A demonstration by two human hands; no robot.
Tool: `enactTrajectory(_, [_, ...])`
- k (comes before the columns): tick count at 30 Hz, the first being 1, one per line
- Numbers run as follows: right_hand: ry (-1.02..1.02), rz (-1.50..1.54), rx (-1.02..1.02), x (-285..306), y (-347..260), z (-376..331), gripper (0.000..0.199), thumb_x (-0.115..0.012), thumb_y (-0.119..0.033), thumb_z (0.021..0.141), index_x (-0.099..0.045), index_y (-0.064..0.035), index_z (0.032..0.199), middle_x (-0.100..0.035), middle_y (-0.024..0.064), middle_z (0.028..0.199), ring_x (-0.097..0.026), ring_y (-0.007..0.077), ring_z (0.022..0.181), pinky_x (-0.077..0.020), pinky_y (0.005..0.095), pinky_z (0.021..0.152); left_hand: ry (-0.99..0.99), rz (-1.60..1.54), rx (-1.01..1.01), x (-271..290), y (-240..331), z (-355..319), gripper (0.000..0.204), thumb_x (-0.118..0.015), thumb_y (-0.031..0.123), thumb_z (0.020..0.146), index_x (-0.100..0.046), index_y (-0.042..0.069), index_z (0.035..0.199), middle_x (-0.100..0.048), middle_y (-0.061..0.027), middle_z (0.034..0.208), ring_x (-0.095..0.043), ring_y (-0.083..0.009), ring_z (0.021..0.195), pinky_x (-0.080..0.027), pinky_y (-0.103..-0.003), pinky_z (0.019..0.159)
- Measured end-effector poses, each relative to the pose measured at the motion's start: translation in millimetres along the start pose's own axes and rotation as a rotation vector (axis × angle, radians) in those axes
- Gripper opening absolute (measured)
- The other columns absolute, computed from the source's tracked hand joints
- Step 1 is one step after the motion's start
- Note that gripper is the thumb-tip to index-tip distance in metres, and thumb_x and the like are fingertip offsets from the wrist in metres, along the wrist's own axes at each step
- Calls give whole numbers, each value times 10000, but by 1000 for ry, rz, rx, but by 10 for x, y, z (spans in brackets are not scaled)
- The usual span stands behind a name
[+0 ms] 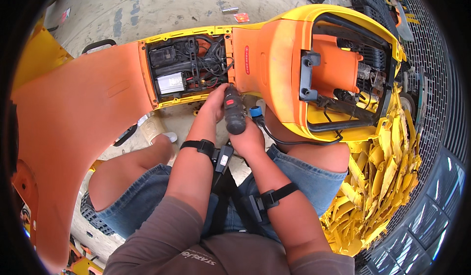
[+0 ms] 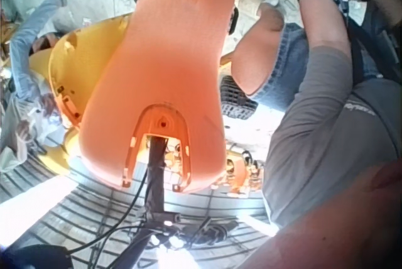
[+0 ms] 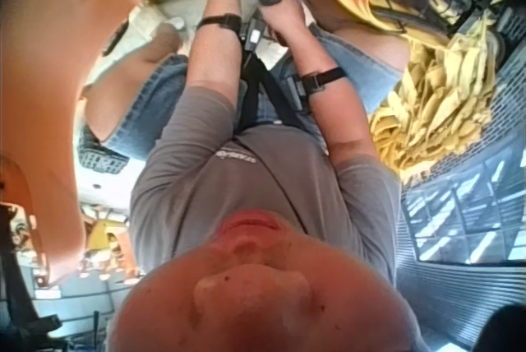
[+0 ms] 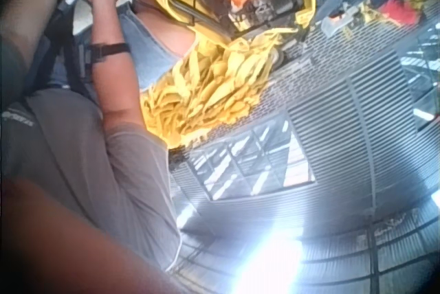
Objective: The person uses a power drill to drive screws into the battery compartment and internal wiring area of a yellow electric scooter, then secures an orange plastic panel by hand.
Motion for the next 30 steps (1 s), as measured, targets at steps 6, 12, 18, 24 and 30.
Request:
enactTrajectory(6, [-105, 217, -224, -94, 145, 48, 443, -747, -320, 759, -668, -45, 1097, -721, 171, 1001, -698, 337, 968, -534, 413, 842, -204, 67, 59, -76, -43, -219, 462, -450, 528, 1012, -634, 129, 1156, -677, -40, 1082, -638, -193, 1003, -500, -414, 877])
enactTrajectory(12, [-90, 441, -197, -60, -17, 43, 195, -693, -100, 794, -661, -12, 965, -639, 28, 795, -596, 120, 678, -470, 296, 616, -484, -103, 50, -322, -196, -456, 707, -573, 685, 901, -625, 43, 1192, -707, -131, 1133, -669, -245, 1083, -494, -440, 1014])
enactTrajectory(18, [-73, 419, -198, -85, 5, 57, 193, -671, -84, 799, -649, -11, 976, -632, 33, 782, -597, 128, 666, -468, 290, 612, -537, -306, -9, -381, -241, -440, 674, -625, 653, 881, -606, 50, 1183, -696, -137, 1127, -668, -256, 1082, -536, -426, 979])
enactTrajectory(24, [-62, 419, -206, -118, -39, -3, 195, -679, -106, 806, -659, -11, 976, -636, 32, 785, -592, 120, 680, -467, 298, 616, -639, -348, 39, -356, -255, -476, 648, -634, 615, 892, -587, 48, 1203, -685, -130, 1153, -661, -267, 1087, -524, -440, 997])
enactTrajectory(30, [-78, 384, -214, -29, -123, -13, 206, -696, -131, 801, -669, -6, 962, -657, 43, 824, -610, 123, 712, -474, 302, 628, -606, -359, 32, -400, -240, -516, 683, -614, 655, 881, -602, 38, 1173, -687, -131, 1112, -678, -245, 1024, -556, -418, 933])
Point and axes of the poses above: each hand's wrist, its own z-axis towards the middle knuckle, its own x-axis out of the back of the hand, y = z × x, the point moved 9 cm from there along z, towards the middle knuckle
